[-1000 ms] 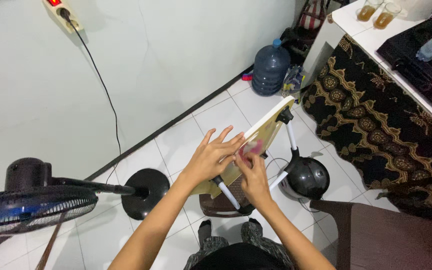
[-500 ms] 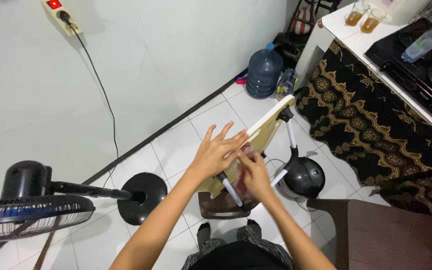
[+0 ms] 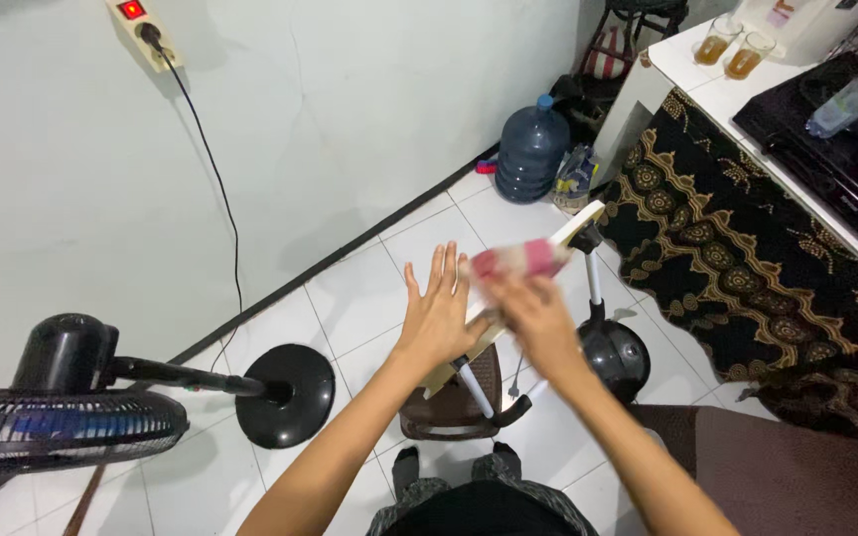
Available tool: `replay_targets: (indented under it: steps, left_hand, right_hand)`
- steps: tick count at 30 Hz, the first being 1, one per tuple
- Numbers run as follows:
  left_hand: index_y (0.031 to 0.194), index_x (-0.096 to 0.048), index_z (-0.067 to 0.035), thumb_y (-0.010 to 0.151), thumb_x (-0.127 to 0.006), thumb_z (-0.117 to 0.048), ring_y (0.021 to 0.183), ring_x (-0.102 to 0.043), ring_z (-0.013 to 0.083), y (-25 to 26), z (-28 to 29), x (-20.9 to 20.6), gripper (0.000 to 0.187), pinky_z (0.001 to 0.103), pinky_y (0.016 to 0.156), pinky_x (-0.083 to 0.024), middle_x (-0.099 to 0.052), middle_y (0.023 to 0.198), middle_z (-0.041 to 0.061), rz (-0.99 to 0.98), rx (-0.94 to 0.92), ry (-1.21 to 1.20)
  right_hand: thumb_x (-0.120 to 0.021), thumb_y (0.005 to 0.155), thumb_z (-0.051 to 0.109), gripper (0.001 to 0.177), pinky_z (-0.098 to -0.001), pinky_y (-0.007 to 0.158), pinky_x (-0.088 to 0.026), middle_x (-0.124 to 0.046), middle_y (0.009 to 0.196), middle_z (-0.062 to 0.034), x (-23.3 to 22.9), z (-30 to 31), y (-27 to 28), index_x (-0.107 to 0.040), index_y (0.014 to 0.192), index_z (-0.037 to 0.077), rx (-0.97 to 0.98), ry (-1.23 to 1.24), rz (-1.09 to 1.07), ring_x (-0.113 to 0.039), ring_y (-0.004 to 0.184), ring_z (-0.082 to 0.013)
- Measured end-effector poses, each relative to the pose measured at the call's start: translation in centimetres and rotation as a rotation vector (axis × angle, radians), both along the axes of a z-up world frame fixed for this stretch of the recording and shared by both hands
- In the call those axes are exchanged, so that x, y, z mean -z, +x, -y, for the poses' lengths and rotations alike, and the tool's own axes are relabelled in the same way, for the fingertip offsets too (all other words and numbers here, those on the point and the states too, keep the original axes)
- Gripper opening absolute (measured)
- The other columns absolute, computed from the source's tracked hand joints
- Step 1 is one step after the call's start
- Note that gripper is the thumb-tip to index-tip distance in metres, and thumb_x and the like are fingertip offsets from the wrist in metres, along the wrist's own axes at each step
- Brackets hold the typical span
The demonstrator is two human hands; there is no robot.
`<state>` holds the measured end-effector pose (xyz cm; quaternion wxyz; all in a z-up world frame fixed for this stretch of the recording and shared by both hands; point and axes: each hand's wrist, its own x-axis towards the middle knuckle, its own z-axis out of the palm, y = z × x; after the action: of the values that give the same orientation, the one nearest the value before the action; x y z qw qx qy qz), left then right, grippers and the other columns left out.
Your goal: The person holds a small folding side table upright on a stool and wipes its surface, edges and frame with a cloth, turning the table to reach different sides. They then carry the table across the room, set it down, and reposition a black plastic stool.
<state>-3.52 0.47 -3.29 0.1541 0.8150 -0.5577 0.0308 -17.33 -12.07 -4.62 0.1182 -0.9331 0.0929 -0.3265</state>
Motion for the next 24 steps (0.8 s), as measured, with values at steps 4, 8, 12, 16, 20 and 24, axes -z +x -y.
replay_targets:
  steps: [4,8,12,16,20,24]
  left_hand:
    - [0.151,-0.031,0.01,0.08,-0.074,-0.046,0.153,-0.022,0.0389,-0.5,-0.6,0.3,0.1,0.076,0.113,-0.015,-0.027,0.162,0.029,0.046,0.001,-0.087]
    - [0.153,-0.031,0.007,0.08,-0.074,-0.043,0.154,-0.024,0.0353,-0.7,-0.2,-0.4,0.098,0.075,0.115,-0.015,-0.029,0.163,0.024,0.042,-0.024,-0.099]
    - [0.153,-0.03,0.007,0.076,-0.076,-0.041,0.153,-0.026,0.0336,-0.6,0.0,-0.9,0.101,0.074,0.115,-0.015,-0.029,0.163,0.024,0.056,-0.058,-0.061]
    - [0.153,-0.03,0.006,0.074,-0.078,-0.044,0.153,-0.026,0.0317,-0.4,-0.3,-1.2,0.105,0.072,0.116,-0.016,-0.031,0.162,0.022,0.043,-0.076,-0.051]
    - [0.154,-0.031,0.005,0.08,-0.075,-0.044,0.15,-0.03,0.0314,-1.0,-1.2,-0.9,0.099,0.071,0.116,-0.018,-0.035,0.161,0.021,0.121,-0.085,-0.125]
    - [0.157,-0.03,-0.001,0.095,-0.067,-0.037,0.146,-0.041,0.031,-2.6,-5.2,0.5,0.08,0.072,0.116,-0.019,-0.042,0.159,0.018,0.043,-0.133,-0.119]
  right_hand:
    - [-0.06,0.082,-0.015,0.056,-0.0459,0.105,-0.042,-0.071,0.128,-0.0086,-1.0,8.8,0.1,-0.068,0.131,0.012,0.185,-0.112,0.026,-0.06,0.121,-0.0261]
    - [-0.063,0.08,-0.012,0.048,-0.046,0.099,-0.045,-0.068,0.133,-0.0119,-1.6,10.3,0.9,-0.071,0.122,0.01,0.306,-0.001,0.072,-0.053,0.118,-0.0386]
    - [-0.064,0.069,-0.014,0.066,-0.0469,0.107,-0.048,-0.066,0.14,-0.0076,1.0,1.4,0.2,-0.069,0.129,0.013,0.157,-0.084,-0.026,-0.054,0.123,-0.0381]
    - [-0.072,0.067,-0.004,0.067,-0.0488,0.103,-0.047,-0.067,0.137,-0.006,1.3,-1.2,-0.2,-0.068,0.13,0.015,-0.035,0.028,0.003,-0.053,0.118,-0.0404]
    - [-0.069,0.078,-0.01,0.064,-0.0495,0.114,-0.042,-0.066,0.14,-0.0016,-0.9,5.6,0.0,-0.069,0.134,0.02,0.175,-0.009,-0.008,-0.054,0.129,-0.0343]
    - [-0.064,0.081,-0.009,0.056,-0.049,0.109,-0.044,-0.064,0.145,-0.0015,-1.6,9.8,0.4,-0.07,0.129,0.02,0.262,0.089,-0.016,-0.05,0.13,-0.0398]
